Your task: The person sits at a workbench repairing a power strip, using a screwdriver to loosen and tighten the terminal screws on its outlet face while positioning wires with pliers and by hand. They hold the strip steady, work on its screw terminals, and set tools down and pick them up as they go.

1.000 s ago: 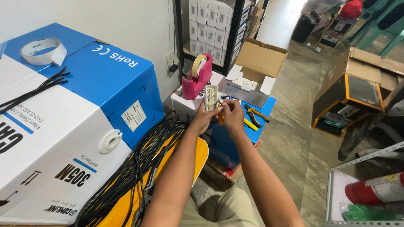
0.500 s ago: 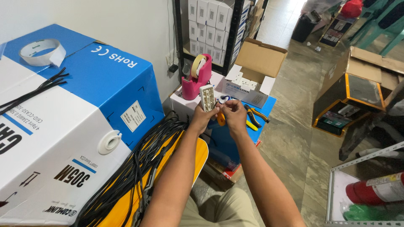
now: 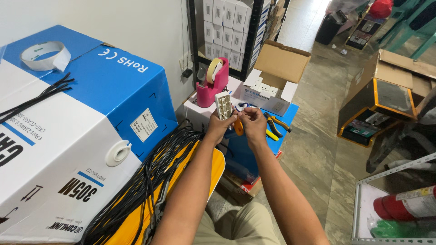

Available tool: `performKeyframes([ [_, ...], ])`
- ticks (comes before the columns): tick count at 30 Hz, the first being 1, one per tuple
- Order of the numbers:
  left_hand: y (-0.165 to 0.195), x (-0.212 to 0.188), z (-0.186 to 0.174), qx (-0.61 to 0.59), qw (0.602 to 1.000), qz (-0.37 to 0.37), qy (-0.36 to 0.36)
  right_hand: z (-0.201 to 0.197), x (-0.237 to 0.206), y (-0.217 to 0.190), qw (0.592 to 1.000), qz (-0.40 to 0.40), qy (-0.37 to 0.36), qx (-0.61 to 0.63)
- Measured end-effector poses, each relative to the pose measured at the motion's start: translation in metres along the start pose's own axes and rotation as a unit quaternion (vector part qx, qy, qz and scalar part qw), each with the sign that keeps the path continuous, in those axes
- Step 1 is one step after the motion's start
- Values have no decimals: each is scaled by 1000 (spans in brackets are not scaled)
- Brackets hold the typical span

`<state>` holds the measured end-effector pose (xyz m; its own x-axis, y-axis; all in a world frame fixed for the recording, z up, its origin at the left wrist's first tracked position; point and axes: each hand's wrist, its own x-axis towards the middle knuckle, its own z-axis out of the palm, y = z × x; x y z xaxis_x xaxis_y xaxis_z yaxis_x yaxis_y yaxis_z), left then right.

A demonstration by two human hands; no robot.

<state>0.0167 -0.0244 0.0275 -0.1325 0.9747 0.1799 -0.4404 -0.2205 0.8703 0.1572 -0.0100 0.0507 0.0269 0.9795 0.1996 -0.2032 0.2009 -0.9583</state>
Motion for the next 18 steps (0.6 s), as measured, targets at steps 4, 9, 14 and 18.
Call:
performKeyframes([
  [4,1,-1,1,11,1000,1,5,2,-3,-7,999,38,11,-25],
  [9,-2,-1,3,57,998,-8,23,4,-4,-6,997,8,40,-59],
  [14,-4,0,3,60,998,4,21,2,-1,-1,999,25,31,-30],
  [18,-4,0,2,82,996,16,27,1,0,-1,993,46,34,-99],
])
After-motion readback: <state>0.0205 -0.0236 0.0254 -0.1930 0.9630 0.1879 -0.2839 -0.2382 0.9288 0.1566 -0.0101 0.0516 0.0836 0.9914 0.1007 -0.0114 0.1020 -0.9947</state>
